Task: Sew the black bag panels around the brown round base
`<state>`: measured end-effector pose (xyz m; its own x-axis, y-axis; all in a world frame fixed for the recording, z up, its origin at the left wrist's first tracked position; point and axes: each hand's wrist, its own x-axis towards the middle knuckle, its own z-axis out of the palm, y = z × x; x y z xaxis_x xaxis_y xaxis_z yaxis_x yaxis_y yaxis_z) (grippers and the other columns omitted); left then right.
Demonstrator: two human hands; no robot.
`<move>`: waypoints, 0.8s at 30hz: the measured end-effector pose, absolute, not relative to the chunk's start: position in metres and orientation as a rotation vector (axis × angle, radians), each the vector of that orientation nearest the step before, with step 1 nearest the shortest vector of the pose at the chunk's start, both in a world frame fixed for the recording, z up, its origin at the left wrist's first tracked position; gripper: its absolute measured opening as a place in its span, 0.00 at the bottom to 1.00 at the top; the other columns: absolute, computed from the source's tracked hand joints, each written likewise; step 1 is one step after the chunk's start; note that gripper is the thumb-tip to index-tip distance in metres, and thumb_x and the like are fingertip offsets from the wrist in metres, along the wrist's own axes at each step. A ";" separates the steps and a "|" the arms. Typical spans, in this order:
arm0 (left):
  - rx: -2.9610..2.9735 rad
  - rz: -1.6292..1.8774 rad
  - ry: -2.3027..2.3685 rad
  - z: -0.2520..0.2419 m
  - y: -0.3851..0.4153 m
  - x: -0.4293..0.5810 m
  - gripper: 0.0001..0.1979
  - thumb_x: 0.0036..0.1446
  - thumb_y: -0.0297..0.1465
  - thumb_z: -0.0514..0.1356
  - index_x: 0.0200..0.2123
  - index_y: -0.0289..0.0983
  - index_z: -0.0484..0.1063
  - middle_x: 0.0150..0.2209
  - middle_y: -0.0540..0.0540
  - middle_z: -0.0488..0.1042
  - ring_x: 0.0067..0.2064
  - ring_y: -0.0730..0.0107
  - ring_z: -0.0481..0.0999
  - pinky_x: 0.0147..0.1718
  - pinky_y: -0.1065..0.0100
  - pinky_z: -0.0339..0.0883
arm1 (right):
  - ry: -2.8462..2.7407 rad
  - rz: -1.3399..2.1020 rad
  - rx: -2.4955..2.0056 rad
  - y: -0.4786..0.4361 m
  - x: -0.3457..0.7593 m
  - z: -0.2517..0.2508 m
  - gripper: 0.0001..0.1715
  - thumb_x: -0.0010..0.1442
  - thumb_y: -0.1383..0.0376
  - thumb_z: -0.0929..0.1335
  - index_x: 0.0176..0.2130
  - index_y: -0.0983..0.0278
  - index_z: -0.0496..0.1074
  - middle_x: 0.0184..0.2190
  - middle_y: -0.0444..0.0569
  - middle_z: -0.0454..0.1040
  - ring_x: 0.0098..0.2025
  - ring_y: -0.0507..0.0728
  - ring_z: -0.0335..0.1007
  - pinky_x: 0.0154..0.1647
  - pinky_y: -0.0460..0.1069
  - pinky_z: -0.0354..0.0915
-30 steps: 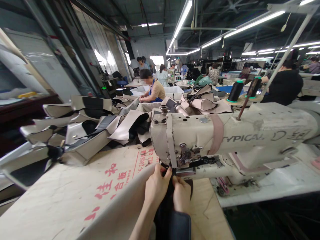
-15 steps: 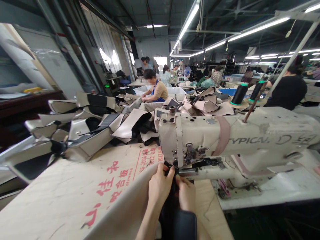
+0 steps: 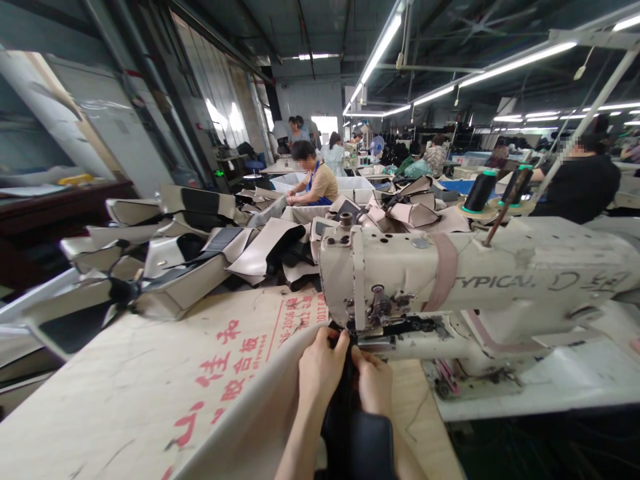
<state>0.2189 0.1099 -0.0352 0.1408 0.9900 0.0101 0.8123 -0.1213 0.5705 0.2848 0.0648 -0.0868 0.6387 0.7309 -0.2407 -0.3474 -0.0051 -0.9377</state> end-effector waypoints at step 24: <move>1.962 0.684 1.714 -0.053 0.097 0.219 0.11 0.58 0.40 0.50 0.37 0.39 0.62 0.28 0.47 0.74 0.27 0.66 0.74 0.26 0.73 0.57 | -0.979 0.979 -1.641 -0.037 0.397 -0.111 0.30 0.54 0.43 0.62 0.31 0.67 0.73 0.26 0.50 0.71 0.29 0.55 0.68 0.28 0.45 0.62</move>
